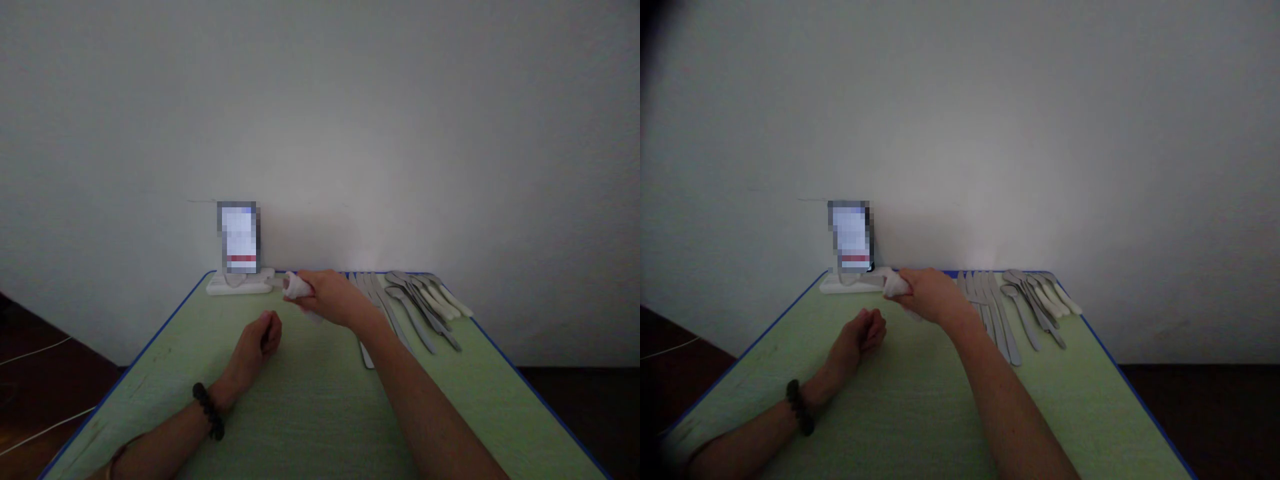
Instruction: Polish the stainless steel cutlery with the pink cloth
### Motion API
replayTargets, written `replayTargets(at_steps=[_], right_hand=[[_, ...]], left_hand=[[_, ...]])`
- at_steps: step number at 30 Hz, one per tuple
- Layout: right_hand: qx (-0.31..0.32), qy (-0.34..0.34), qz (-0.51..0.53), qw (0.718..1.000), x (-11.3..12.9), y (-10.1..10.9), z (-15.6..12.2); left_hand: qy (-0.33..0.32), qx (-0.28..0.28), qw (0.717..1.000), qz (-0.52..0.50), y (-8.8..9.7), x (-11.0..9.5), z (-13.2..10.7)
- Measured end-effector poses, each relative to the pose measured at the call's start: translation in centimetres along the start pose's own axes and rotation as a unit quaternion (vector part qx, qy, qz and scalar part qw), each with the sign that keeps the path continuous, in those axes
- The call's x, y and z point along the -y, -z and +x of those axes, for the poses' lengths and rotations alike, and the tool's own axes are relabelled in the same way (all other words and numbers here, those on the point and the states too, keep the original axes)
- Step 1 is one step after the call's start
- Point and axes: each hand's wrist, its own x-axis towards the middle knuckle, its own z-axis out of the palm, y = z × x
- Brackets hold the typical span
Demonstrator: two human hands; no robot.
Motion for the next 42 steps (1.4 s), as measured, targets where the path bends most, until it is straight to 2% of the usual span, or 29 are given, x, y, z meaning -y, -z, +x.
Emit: replayTargets(at_steps=[2,5,9,13,18,21,24,26,29,35,38,42], right_hand=[[0.054,0.000,-0.083,0.995,0.5,-0.5,0.0],[0.100,0.008,-0.146,0.984,1.4,-1.6,0.0],[0.112,0.012,-0.173,0.978,2.5,-2.4,0.0],[0.110,-0.011,-0.180,0.977,2.3,-1.9,-0.1],[0.126,-0.032,-0.146,0.981,1.0,-0.5,-0.2],[0.161,-0.042,-0.117,0.979,0.8,0.3,-0.3],[0.179,-0.072,-0.113,0.975,1.2,0.2,-0.4],[0.170,-0.082,-0.136,0.973,1.6,-0.4,-0.5],[0.145,-0.055,-0.144,0.977,2.0,-1.5,-0.5],[0.041,0.075,-0.138,0.987,1.7,-2.5,0.2],[0.012,0.115,-0.158,0.981,1.4,-3.1,0.5],[0.005,0.100,-0.170,0.980,0.5,-3.7,0.7]], left_hand=[[-0.001,-0.013,0.999,-0.036,0.1,0.1,0.1],[0.010,-0.050,0.998,-0.039,0.2,0.0,0.1],[0.027,-0.082,0.995,-0.039,0.3,-0.4,-0.1],[0.034,-0.063,0.993,-0.098,0.3,-0.6,0.2],[0.058,-0.037,0.987,-0.148,0.1,-0.7,0.6],[0.066,-0.038,0.982,-0.174,0.0,-0.9,0.7],[0.078,-0.050,0.974,-0.209,0.0,-1.0,0.8],[0.092,-0.059,0.968,-0.227,0.0,-1.0,0.9],[0.122,-0.094,0.947,-0.281,0.0,-1.1,0.9],[0.118,-0.131,0.915,-0.363,0.2,-1.5,1.0],[0.116,-0.128,0.906,-0.386,0.6,-1.5,1.2],[0.138,-0.078,0.892,-0.423,1.0,-1.3,1.3]])
